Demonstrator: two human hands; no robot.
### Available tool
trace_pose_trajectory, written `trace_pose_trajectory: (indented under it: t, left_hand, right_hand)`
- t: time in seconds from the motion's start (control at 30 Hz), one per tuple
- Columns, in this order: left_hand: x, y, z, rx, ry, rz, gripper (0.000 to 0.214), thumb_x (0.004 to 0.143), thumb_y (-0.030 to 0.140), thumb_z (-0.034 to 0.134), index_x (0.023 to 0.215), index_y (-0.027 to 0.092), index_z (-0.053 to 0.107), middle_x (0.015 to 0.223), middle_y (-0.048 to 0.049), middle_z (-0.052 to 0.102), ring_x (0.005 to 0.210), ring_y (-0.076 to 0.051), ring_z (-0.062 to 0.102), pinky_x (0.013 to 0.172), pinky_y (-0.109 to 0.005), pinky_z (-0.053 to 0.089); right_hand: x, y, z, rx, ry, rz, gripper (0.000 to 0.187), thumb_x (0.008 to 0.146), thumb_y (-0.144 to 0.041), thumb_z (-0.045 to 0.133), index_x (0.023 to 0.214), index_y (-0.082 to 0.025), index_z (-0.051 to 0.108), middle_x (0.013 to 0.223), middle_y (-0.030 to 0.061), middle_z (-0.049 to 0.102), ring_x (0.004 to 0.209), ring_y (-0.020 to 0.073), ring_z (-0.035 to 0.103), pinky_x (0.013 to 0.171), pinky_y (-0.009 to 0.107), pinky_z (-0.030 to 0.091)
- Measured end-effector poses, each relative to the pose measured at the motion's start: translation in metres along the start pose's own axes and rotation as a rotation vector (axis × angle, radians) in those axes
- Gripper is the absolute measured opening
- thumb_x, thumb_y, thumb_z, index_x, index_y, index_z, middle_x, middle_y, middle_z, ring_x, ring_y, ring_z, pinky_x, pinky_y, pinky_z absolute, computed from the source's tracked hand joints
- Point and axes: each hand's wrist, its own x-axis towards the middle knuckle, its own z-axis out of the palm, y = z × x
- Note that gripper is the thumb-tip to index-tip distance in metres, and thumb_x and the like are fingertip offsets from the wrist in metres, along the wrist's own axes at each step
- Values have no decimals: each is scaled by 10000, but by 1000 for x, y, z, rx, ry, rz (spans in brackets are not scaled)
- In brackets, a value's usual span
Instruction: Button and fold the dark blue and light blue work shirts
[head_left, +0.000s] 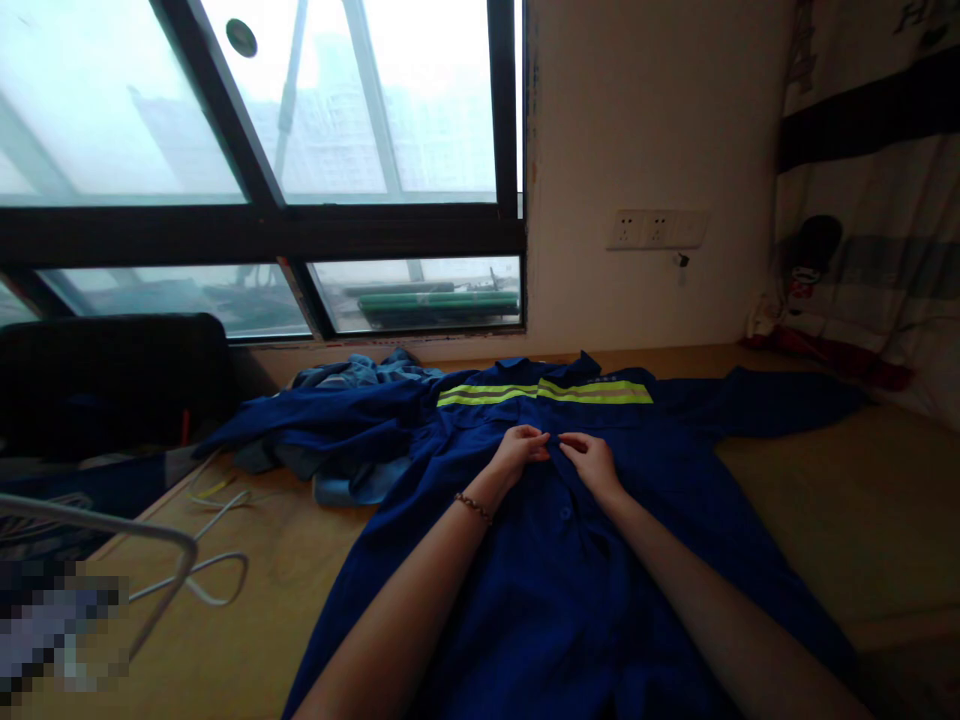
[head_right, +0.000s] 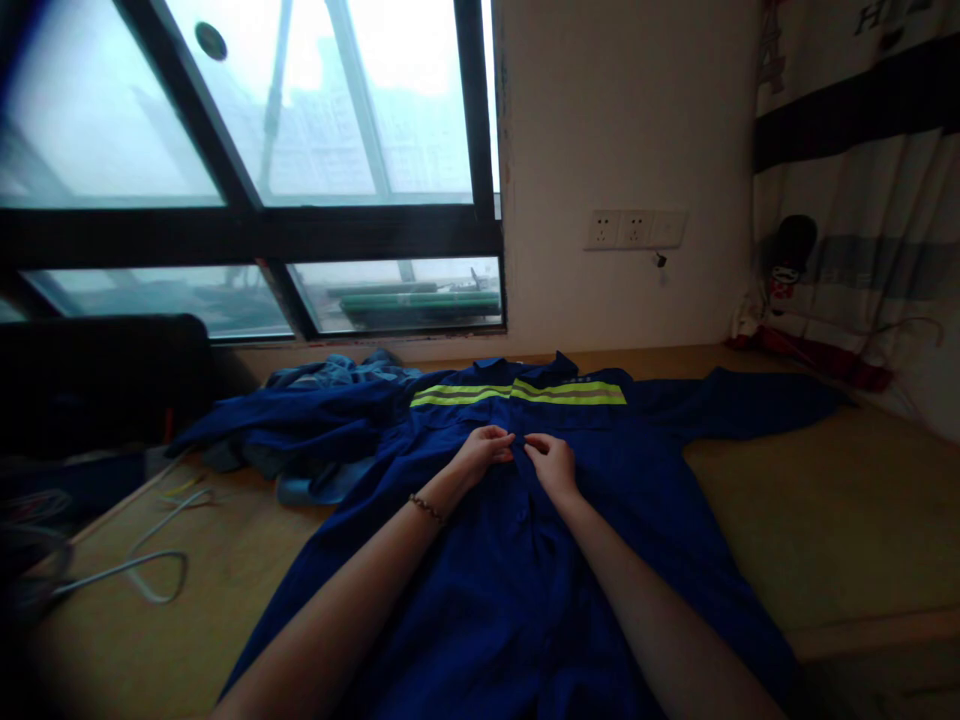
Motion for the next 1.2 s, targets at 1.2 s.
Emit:
trace_pose_trajectory:
  t: [1.2]
  left_hand:
    - [15, -14, -2, 324, 38, 326, 268, 540, 93, 685, 723, 151, 498, 546, 36, 576, 508, -94, 554, 485, -171, 391]
  right_hand:
    - [-20, -42, 0, -609, -13, -214, 236, 737, -220, 528, 953, -162, 603, 918, 80, 607, 864, 195, 565, 783, 297, 429]
